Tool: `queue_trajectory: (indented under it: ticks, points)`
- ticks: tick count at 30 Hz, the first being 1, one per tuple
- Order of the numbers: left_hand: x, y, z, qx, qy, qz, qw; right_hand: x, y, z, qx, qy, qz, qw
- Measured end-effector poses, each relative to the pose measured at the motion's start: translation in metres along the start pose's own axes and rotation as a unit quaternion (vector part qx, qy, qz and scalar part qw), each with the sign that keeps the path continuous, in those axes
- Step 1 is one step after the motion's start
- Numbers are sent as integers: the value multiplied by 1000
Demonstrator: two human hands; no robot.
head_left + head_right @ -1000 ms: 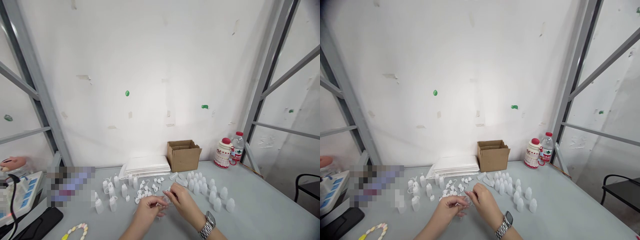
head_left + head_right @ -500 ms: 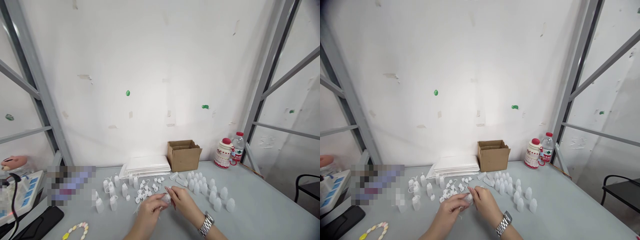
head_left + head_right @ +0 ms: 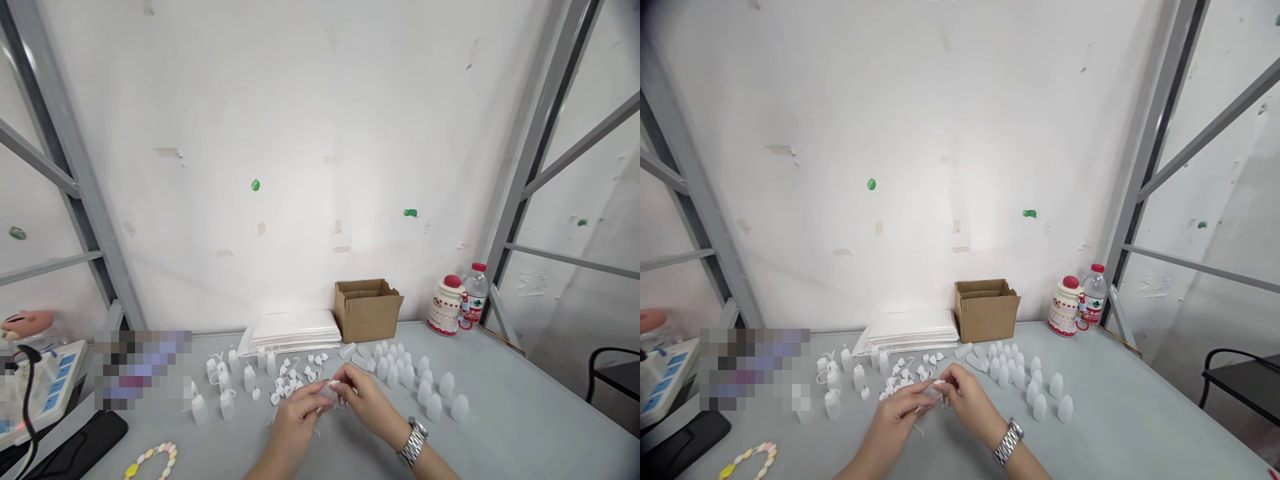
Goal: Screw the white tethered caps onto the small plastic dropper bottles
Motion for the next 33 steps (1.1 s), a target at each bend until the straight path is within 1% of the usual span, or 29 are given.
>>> queue_trajectory:
  ticks: [3,5,6,7,9,11,12,13,15,17,20,22,24,27,30,33]
  points:
    - [-3,-1,3,-3,-40,-78,996,6,-7,0,15,-12,62,998]
    - [-3,-3,4,-9,-52,-94,994,10,-11,-2,19,-27,75,997]
    - [-2,-3,4,-13,-48,-89,995,12,-12,-3,19,-36,72,997]
    - [-1,-3,3,-16,-34,-73,997,13,-13,-3,19,-45,67,997]
    - [-1,-3,2,-24,23,-14,999,15,-14,-4,22,-55,57,997]
    - [0,-3,0,-28,94,61,993,14,-13,-3,25,-46,50,997]
    - [0,-2,-1,-32,119,96,988,13,-12,-3,22,-39,45,998]
    - [0,-2,-2,-36,134,122,983,13,-11,-3,23,-32,36,999]
    - [-2,-2,-5,-39,142,149,978,13,-7,-4,34,-23,2,999]
    - [-5,-2,-7,-22,142,155,977,13,0,-5,61,-19,-61,996]
    - [-13,-2,-9,22,154,178,972,11,10,-7,95,-12,-176,980]
    - [-16,-4,-9,29,167,201,965,8,15,-8,108,-8,-226,968]
    - [-16,-5,-9,30,177,215,960,5,18,-7,125,-1,-242,962]
    - [-15,-5,-9,39,176,218,959,4,19,-5,167,-4,-233,958]
    - [-15,-5,-9,44,164,204,964,8,18,-5,206,-24,-226,952]
    - [-15,-7,-7,37,145,173,974,11,16,-5,218,-47,-227,948]
Point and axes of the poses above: each hand's wrist, its own z-axis away from the middle knuckle, its own y-axis out of the back of the hand, x = y × z, the point moved 3 cm from there along -z, towards the middle knuckle, and after that the axes turned 10 degrees about -x, right-handed, at the moved point
